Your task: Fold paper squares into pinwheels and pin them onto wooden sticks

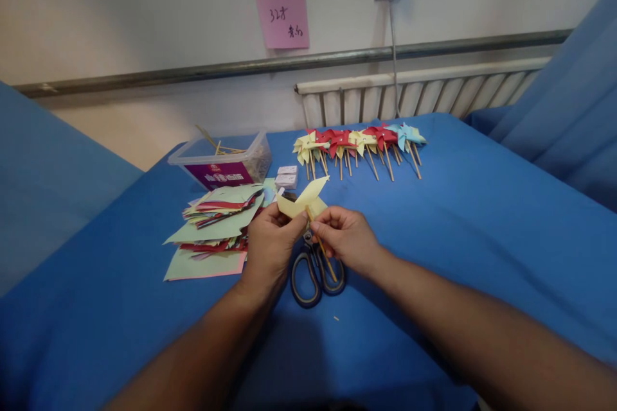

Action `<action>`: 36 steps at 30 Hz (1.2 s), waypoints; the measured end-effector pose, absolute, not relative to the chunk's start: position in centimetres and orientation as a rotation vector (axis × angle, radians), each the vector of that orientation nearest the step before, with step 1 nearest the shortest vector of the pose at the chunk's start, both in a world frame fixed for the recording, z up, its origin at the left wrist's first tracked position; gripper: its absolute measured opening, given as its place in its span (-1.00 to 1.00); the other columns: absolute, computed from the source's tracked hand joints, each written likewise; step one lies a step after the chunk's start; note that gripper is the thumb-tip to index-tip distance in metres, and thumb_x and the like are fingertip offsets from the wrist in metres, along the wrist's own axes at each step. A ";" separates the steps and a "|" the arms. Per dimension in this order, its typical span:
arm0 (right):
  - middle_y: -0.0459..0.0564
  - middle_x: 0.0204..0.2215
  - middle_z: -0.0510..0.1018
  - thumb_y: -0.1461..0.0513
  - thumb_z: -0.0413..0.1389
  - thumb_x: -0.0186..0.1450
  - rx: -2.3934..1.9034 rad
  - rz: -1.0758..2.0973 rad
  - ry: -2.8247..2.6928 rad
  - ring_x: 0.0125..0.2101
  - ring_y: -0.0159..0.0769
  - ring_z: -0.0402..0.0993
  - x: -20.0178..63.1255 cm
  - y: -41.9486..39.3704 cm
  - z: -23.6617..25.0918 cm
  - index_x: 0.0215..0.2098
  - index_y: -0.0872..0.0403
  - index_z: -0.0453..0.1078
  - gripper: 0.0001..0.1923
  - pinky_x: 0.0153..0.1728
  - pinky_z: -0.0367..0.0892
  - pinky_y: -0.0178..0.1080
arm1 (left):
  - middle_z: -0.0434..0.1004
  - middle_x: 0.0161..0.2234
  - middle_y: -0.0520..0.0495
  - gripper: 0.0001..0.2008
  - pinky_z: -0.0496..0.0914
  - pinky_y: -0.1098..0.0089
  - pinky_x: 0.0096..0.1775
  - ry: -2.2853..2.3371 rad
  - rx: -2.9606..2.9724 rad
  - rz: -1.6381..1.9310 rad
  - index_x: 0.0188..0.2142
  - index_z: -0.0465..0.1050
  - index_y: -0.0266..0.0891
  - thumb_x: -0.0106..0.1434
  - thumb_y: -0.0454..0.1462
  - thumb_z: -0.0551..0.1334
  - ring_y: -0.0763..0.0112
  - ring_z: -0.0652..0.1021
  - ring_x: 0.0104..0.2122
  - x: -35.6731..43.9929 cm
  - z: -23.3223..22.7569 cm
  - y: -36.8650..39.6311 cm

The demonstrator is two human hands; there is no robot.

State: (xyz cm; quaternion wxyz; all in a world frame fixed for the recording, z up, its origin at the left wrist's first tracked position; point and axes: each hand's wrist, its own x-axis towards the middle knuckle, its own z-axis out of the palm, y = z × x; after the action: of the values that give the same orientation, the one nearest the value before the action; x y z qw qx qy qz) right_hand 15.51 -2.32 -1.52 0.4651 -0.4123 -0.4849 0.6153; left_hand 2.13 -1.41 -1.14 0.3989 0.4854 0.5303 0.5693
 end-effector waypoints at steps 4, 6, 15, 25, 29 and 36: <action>-0.20 -0.70 0.43 0.01 0.26 0.07 -1.028 1.513 -1.183 -0.79 -0.55 0.18 15.5 -2.3 -1.4 -0.53 0.08 0.32 -0.66 -0.79 0.04 -0.43 | 0.52 -0.49 0.00 -0.86 0.27 0.48 -0.46 1.399 1.312 1.436 -0.43 0.48 -0.27 0.00 -0.27 0.35 0.47 0.44 -0.52 2.0 -1.0 -1.5; -0.21 -0.70 0.42 0.01 0.26 0.07 -1.033 1.510 -1.180 -0.79 -0.55 0.19 15.5 -2.3 -1.4 -0.53 0.08 0.32 -0.66 -0.79 0.05 -0.44 | 0.51 -0.49 0.01 -0.86 0.27 0.47 -0.46 1.418 1.338 1.422 -0.43 0.46 -0.27 0.01 -0.26 0.35 0.47 0.43 -0.52 2.0 -1.0 -1.5; -0.20 -0.66 0.44 0.07 0.25 0.09 -1.011 1.480 -1.198 -0.75 -0.56 0.20 15.4 -2.3 -1.5 -0.51 0.07 0.32 -0.72 -0.74 0.06 -0.43 | 0.51 -0.47 -0.01 -0.81 0.30 0.46 -0.44 1.384 1.293 1.417 -0.38 0.47 -0.30 -0.02 -0.26 0.35 0.45 0.45 -0.50 2.1 -1.1 -1.2; -0.21 -0.63 0.43 0.08 0.21 0.12 -0.998 1.416 -1.212 -0.73 -0.56 0.21 15.2 -2.6 -1.4 -0.46 0.07 0.33 -0.75 -0.73 0.09 -0.43 | 0.52 -0.46 -0.02 -0.76 0.33 0.44 -0.41 1.329 1.219 1.428 -0.35 0.46 -0.32 -0.02 -0.24 0.37 0.43 0.47 -0.49 2.1 -0.7 -1.3; -0.21 -0.63 0.42 0.08 0.21 0.12 -1.000 1.397 -1.188 -0.73 -0.56 0.21 15.2 -2.7 -1.3 -0.44 0.07 0.33 -0.75 -0.74 0.10 -0.43 | 0.50 -0.49 0.01 -0.77 0.33 0.44 -0.42 1.365 1.215 1.449 -0.37 0.46 -0.30 -0.03 -0.25 0.37 0.45 0.46 -0.50 2.0 -0.5 -1.3; -0.25 -0.68 0.36 0.10 0.23 0.08 -1.003 1.395 -1.188 -0.74 -0.55 0.21 15.2 -2.6 -1.2 -0.46 0.07 0.30 -0.75 -0.75 0.10 -0.44 | 0.52 -0.46 -0.01 -0.78 0.33 0.44 -0.40 1.353 1.247 1.434 -0.36 0.48 -0.30 0.00 -0.23 0.37 0.43 0.48 -0.48 2.2 -0.7 -1.5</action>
State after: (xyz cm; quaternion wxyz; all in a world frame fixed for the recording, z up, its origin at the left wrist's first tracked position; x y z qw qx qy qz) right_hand 15.17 -2.61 -1.17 0.5025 -0.4150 -0.4917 0.5775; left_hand 2.15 -1.47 -0.72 0.3935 0.4914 0.5332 0.5652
